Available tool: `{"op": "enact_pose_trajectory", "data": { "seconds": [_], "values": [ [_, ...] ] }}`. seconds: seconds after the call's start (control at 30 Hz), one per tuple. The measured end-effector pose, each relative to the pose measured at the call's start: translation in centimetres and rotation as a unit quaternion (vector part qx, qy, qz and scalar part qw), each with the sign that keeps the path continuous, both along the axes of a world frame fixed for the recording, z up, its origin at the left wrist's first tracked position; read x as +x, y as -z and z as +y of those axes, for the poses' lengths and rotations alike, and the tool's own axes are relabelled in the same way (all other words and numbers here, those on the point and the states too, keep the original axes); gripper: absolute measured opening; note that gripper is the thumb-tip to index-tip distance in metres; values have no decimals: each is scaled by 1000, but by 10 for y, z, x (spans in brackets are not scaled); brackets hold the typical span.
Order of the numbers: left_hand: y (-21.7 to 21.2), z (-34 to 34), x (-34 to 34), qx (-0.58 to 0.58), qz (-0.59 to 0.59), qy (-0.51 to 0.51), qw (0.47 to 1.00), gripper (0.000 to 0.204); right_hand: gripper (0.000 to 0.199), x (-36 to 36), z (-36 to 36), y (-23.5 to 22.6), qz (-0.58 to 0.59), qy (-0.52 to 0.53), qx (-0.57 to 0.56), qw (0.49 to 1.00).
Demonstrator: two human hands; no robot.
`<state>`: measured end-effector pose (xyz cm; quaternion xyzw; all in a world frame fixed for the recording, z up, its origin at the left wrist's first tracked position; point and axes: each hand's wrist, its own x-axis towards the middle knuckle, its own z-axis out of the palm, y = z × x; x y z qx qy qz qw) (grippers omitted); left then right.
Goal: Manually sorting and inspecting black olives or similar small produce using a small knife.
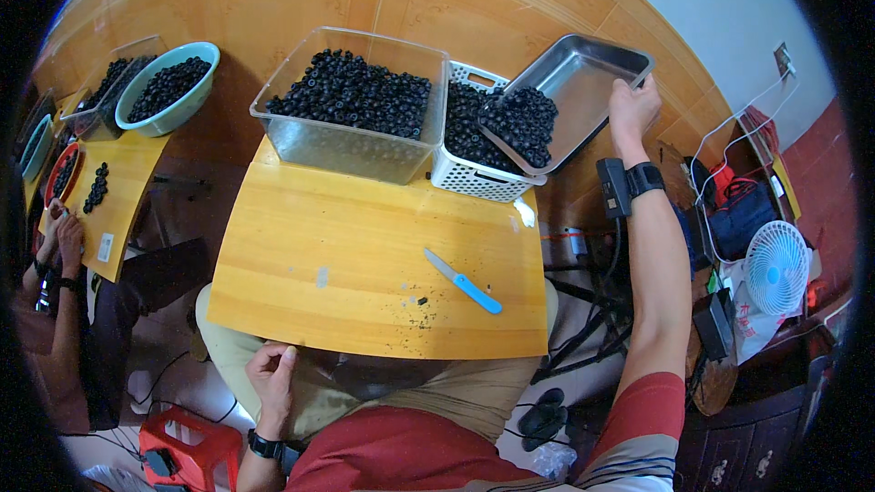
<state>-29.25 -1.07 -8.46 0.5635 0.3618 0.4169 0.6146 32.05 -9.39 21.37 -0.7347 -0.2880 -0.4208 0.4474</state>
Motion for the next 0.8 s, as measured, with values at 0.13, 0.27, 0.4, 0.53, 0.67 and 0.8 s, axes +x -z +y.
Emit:
{"op": "enact_pose_trajectory", "data": {
  "seconds": [0.13,0.27,0.4,0.53,0.67,0.8],
  "values": [
    [-1,0,1,2,1,1,1000,8,29,-2,1,0,22,-19,1,1000],
    [0,1,0,-4,-12,4,1000,8,30,-16,6,0,14,-49,8,999],
    [0,1,1,-2,-12,3,1000,7,29,-20,9,0,12,-86,27,996],
    [-1,0,2,8,-11,1,1000,7,30,-22,13,1,8,-101,23,995],
    [-2,1,3,-1,-20,-1,1000,8,33,-7,9,-1,-3,-112,11,994],
    [2,1,-1,1,-9,1,1000,8,34,-12,14,-1,5,-113,17,993]
  ]
}}
